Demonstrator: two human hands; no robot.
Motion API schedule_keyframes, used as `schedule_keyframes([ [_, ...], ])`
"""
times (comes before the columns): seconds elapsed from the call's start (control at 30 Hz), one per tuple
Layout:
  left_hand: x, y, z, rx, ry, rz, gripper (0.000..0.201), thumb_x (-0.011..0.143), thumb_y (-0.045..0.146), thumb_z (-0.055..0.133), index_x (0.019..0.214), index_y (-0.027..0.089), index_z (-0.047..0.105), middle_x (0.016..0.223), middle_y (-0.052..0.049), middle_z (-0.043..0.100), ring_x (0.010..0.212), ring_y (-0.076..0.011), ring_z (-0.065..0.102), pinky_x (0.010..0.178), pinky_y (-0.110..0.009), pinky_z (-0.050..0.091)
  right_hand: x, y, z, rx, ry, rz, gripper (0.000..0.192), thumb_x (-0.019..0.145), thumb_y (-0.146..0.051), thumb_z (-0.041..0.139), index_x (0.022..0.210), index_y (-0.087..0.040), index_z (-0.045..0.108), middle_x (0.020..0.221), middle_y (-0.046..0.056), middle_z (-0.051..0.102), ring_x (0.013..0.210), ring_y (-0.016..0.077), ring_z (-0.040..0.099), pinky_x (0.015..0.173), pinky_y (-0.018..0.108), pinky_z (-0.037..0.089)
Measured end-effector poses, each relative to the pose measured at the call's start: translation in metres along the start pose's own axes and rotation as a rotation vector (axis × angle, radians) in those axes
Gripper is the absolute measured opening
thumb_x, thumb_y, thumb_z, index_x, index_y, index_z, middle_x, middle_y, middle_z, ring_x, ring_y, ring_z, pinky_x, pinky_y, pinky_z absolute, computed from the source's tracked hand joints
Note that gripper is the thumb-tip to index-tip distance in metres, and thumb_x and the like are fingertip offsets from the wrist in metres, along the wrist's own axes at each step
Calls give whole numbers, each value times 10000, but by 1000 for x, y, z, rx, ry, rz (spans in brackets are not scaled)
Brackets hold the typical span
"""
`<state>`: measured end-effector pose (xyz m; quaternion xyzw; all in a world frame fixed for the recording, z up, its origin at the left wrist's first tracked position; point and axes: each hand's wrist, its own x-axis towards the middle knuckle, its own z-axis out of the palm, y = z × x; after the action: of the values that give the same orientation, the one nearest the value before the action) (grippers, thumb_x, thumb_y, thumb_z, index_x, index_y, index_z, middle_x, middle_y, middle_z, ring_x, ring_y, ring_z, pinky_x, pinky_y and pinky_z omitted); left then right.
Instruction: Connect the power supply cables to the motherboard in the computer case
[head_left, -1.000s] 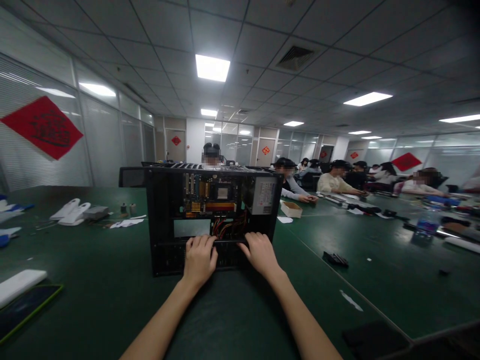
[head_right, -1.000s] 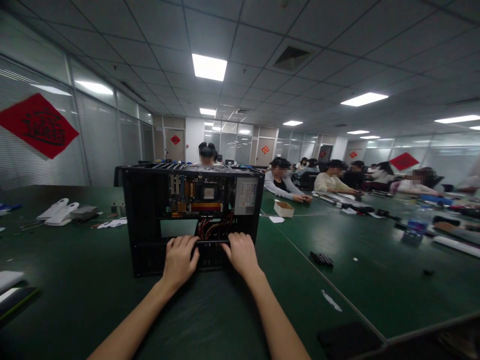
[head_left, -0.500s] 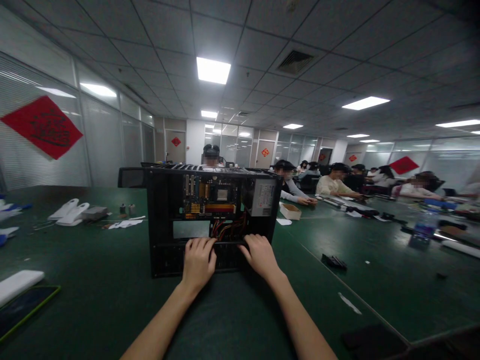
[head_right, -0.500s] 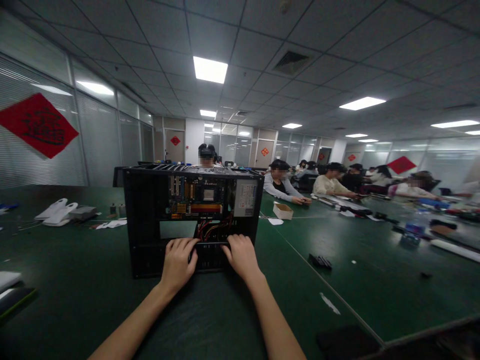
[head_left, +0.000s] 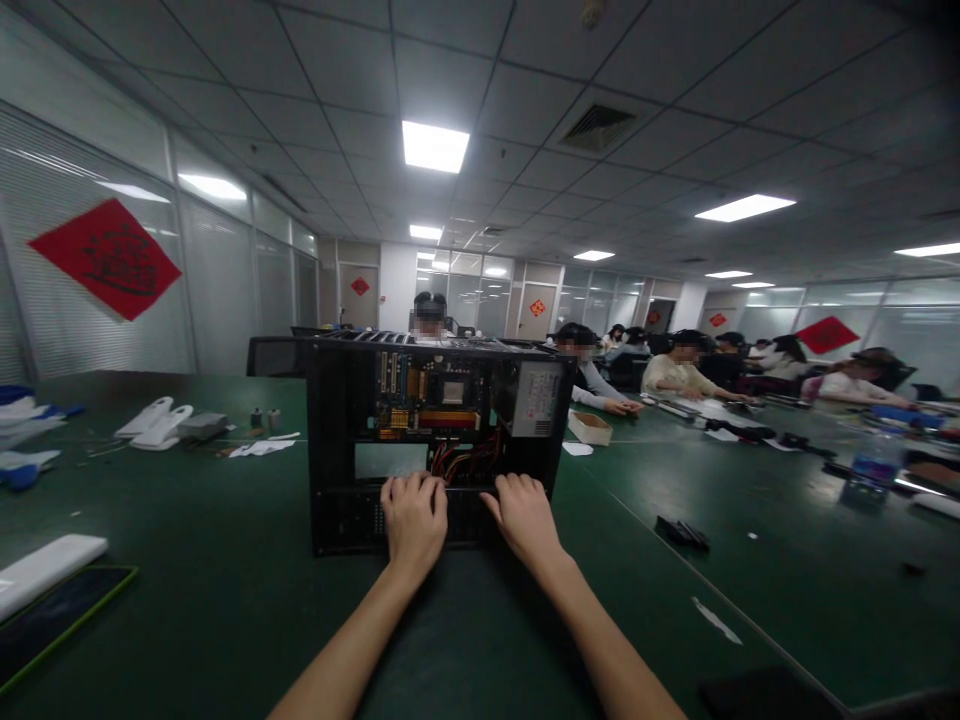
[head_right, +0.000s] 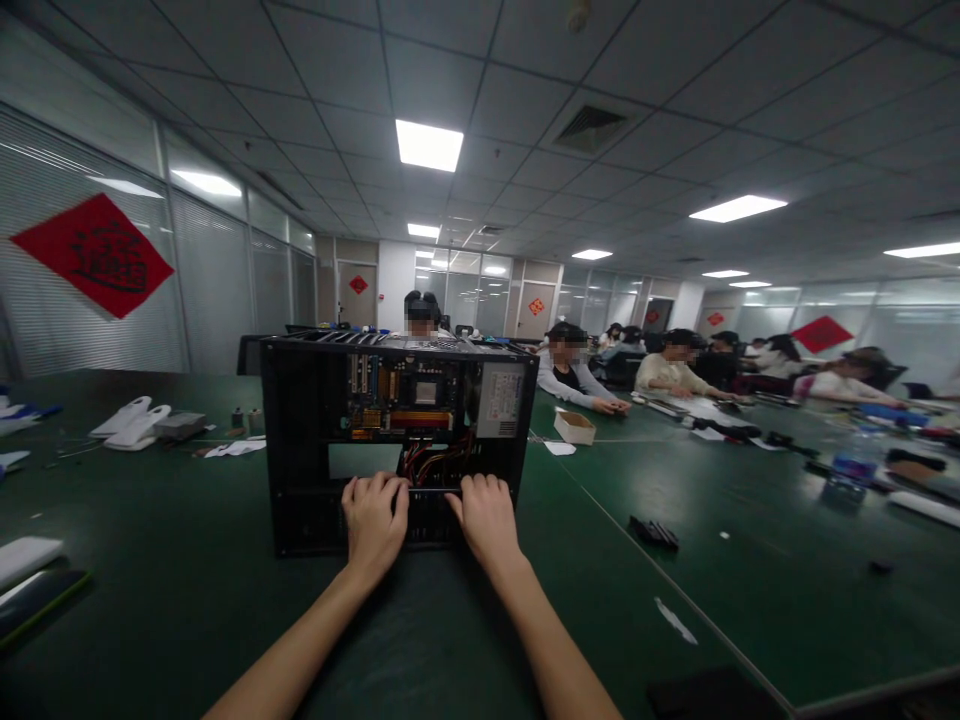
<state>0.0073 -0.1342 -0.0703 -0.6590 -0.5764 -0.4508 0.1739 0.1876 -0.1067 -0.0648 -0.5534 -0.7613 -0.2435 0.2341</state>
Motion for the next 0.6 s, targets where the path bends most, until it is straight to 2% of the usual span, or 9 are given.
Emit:
schedule_keyframes([
  [0.13,8,-2,9,-13,79,-96,285,937,285,450,843,239,715,895,-47,713,894,-246,540,1042,-504,266,-3,-14,-7,-11,-8,31,244,961,-381,503,914,-164,604,877,105,613,853,264,545,755,373,356],
  [0.3,30,-28,17,-32,155,-209,384,916,333,439,650,226,694,760,-42,727,806,-229,555,1018,-456,293,-7,-50,-21,-48,-66,64,189,949,-315,503,942,-154,601,882,140,615,836,297,575,730,404,411],
  [0.37,45,-43,18,-46,147,-286,439,911,358,414,583,224,673,744,-50,733,798,-226,582,1008,-435,305,-5,-67,-26,-54,-130,67,196,962,-245,443,953,-133,603,870,164,623,810,305,604,699,410,440],
  [0.47,65,-66,16,-34,70,-382,452,874,403,399,594,205,693,682,-96,716,802,-251,620,941,-398,359,1,-91,-34,-23,-244,71,266,955,-136,346,963,-86,607,836,210,633,758,308,641,636,405,475],
  [0.6,80,-98,15,-78,6,-381,522,864,415,320,555,192,676,698,-122,715,798,-266,642,791,-353,407,13,-120,-40,45,-351,21,287,901,-50,361,1027,-9,614,842,260,642,755,310,669,585,391,512],
])
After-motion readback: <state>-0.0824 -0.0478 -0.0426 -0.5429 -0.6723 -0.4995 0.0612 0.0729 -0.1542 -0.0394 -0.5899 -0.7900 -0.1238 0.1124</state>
